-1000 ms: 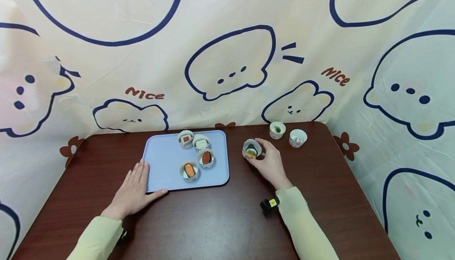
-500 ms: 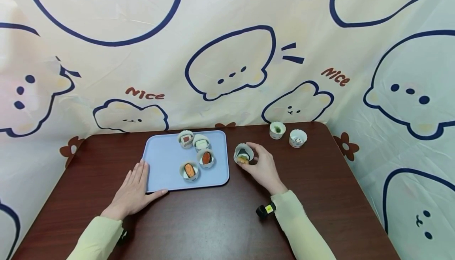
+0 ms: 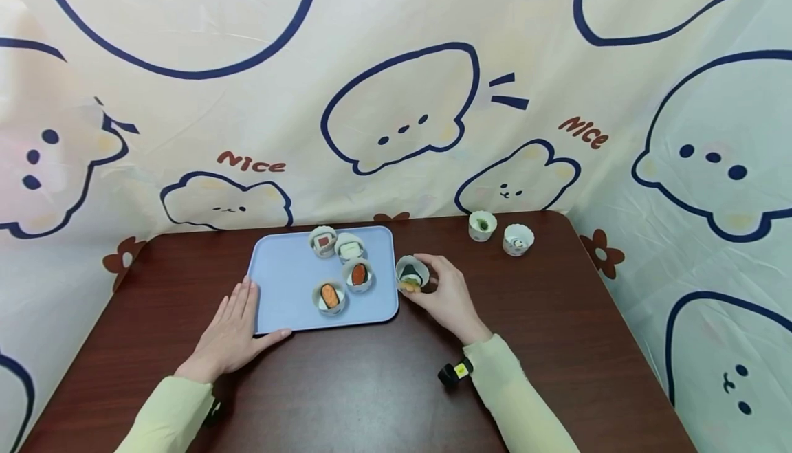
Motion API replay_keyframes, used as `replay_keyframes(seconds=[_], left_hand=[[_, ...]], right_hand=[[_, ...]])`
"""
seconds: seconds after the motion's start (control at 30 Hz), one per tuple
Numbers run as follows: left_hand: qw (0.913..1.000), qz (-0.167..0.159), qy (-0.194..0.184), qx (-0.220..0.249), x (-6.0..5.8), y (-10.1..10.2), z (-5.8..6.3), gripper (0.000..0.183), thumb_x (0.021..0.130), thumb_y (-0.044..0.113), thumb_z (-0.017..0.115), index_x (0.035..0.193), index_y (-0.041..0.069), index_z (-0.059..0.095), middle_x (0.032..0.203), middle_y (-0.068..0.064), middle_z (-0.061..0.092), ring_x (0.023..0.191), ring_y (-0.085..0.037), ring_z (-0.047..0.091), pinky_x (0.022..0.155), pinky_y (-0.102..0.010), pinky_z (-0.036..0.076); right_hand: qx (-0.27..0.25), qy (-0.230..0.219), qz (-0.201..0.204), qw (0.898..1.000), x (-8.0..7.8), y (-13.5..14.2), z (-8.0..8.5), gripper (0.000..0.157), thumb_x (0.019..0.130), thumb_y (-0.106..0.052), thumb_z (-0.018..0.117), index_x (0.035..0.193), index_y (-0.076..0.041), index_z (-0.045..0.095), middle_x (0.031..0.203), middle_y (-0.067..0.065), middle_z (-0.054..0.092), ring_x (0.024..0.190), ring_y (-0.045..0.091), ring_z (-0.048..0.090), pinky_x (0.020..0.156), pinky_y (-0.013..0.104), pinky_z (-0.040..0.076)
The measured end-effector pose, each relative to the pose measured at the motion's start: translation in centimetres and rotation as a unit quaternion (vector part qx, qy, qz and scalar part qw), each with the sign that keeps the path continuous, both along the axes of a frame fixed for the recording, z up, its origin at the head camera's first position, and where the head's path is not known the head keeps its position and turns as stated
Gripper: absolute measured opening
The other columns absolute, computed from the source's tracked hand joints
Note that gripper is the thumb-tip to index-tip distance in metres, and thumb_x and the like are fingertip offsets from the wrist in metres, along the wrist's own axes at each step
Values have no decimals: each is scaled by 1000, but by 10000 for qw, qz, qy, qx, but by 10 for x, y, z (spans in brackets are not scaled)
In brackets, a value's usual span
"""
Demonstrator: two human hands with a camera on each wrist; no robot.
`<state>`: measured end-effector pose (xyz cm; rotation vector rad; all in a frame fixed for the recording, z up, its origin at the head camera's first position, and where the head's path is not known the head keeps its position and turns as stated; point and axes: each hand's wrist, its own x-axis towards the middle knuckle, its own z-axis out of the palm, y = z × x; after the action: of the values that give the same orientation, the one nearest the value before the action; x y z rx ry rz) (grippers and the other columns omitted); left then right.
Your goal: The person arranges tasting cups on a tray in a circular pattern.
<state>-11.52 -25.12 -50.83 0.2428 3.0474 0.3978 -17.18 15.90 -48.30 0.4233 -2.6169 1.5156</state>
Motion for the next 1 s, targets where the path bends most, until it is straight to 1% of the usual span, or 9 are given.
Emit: replay_keyframes(seconds=[0.17, 0.3, 0.47, 0.67, 0.87, 1.0], left_hand=[[10000, 6, -11, -31, -1, 0, 1, 127, 84, 82, 56, 155, -15, 16, 163, -33, 9, 150, -48, 12, 119, -60, 11], [10000, -3, 11, -42, -1, 0, 1, 126, 84, 81, 57, 155, -15, 16, 163, -33, 10, 149, -48, 13, 119, -60, 11], [10000, -2, 29, -48, -2, 0, 0, 127, 84, 82, 56, 155, -15, 17, 163, -33, 10, 149, -48, 13, 119, -60, 12], [10000, -5, 34, -61, 0, 1, 1, 127, 83, 82, 56, 155, -15, 17, 163, -34, 11, 149, -49, 14, 119, -60, 12], [10000, -10, 41, -59, 0, 0, 0, 126, 84, 81, 57, 155, -16, 17, 162, -34, 11, 149, -49, 14, 119, -60, 12], [10000, -9, 29, -64, 0, 0, 1, 126, 84, 81, 56, 155, -16, 17, 163, -34, 10, 149, -48, 13, 119, -60, 12]], right_hand=[[-59, 13, 58, 10000, 2, -6, 3, 64, 76, -5, 91, 133, -13, 64, 117, 3, 62, 107, 21, 62, 88, 42, 57], [-63, -46, 102, 9999, 4, -10, 5, 64, 77, -6, 90, 134, -13, 64, 118, 2, 61, 106, 20, 61, 88, 44, 57], [-126, -68, 197, 9997, 6, -16, 7, 64, 77, -5, 90, 135, -13, 64, 120, 1, 61, 107, 19, 62, 87, 40, 57], [-163, 2, 293, 9994, 9, -22, 9, 63, 76, -5, 90, 134, -12, 65, 123, 0, 62, 109, 17, 60, 90, 39, 56], [-263, -18, 427, 9987, 13, -28, 12, 63, 77, -6, 91, 133, -16, 66, 122, -3, 62, 108, 15, 61, 88, 34, 56], [-264, -31, 529, 9982, 16, -32, 11, 63, 77, -7, 91, 133, -18, 65, 122, -4, 62, 108, 14, 61, 88, 33, 57]])
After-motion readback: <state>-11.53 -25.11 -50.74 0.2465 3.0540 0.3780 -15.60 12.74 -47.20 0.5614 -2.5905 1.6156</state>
